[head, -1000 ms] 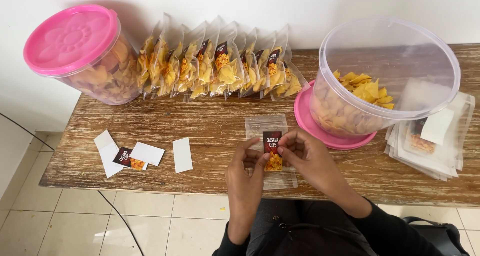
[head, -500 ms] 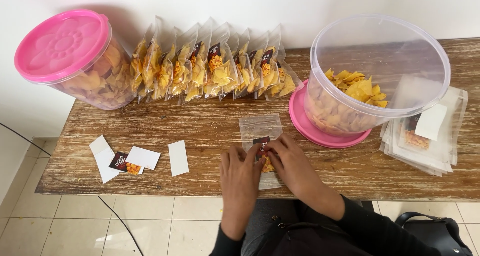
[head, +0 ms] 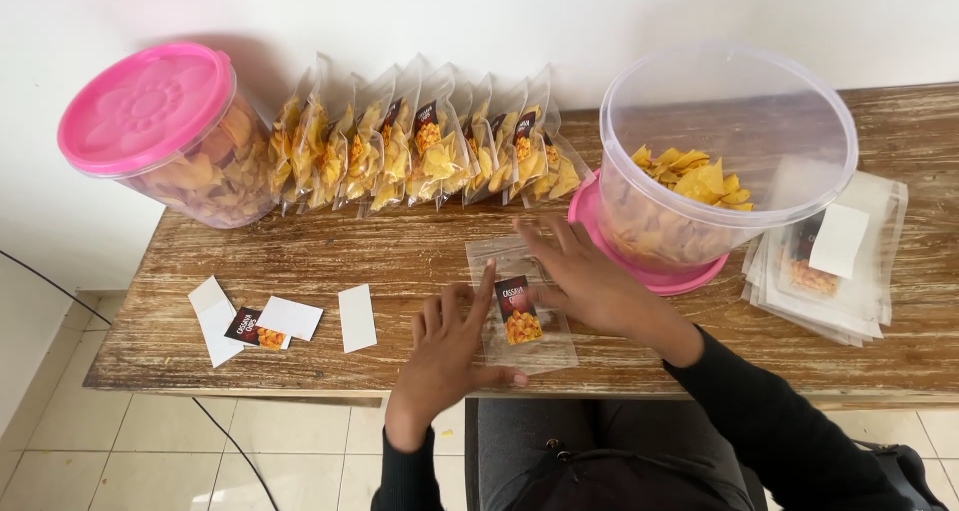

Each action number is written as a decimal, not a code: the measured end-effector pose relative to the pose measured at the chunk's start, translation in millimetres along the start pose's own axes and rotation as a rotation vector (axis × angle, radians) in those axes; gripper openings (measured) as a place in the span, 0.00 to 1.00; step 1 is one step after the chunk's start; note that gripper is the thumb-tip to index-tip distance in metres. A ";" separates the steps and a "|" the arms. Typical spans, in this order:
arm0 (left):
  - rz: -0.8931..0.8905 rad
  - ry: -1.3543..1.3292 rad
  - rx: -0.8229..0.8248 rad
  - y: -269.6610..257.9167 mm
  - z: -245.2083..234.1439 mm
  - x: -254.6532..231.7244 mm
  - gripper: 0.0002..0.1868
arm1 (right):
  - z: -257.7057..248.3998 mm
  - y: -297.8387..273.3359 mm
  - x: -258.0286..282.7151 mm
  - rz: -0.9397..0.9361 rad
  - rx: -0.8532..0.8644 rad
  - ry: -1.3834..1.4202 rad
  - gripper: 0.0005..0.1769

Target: Packing cassava chips into small plastic bags from a larger container and organizing them on a table.

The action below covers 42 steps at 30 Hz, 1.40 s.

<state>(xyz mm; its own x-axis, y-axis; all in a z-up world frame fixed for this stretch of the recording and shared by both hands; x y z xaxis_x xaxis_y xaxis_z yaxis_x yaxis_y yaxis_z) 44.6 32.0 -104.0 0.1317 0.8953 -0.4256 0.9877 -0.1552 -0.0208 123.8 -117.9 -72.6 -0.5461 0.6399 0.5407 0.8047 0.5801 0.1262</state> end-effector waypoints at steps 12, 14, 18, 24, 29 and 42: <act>-0.112 0.484 -0.509 -33.8 -23.7 0.5 0.58 | 29.2 11.4 -39.8 -0.083 0.122 -0.245 0.40; -0.160 0.309 -0.455 -21.3 -23.2 -9.7 0.52 | 31.8 8.3 -39.1 -0.071 0.096 -0.193 0.37; -0.080 0.183 -0.470 3.1 24.2 -9.3 0.52 | 40.9 10.0 -45.5 0.029 0.081 -0.099 0.53; -0.393 -0.299 -0.310 12.4 -3.1 -19.0 0.47 | 37.5 7.5 -39.3 0.036 0.135 -0.009 0.56; -0.054 -0.449 -0.405 7.4 -4.4 -13.1 0.19 | -27.8 -15.3 -19.5 0.144 0.128 0.262 0.48; 0.244 -0.581 -0.816 -27.2 -60.8 -152.0 0.27 | -123.0 -108.3 50.4 -0.055 -0.674 0.730 0.12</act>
<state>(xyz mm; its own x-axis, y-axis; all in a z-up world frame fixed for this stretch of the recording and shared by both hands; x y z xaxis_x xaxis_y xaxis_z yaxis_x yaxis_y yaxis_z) 2.9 -74.5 16.3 0.4893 0.5038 -0.7119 0.7249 0.2188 0.6531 37.8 -210.5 43.2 -0.4919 0.0224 0.8703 0.8701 0.0474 0.4906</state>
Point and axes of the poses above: each hand's wrist, its own y-axis towards the middle knuckle, its own z-axis out of the palm, x = y × z, the point moved 7 cm from there along y, towards the middle knuckle, and after that the axes turned 14 degrees about -x, right-handed, at the moved point
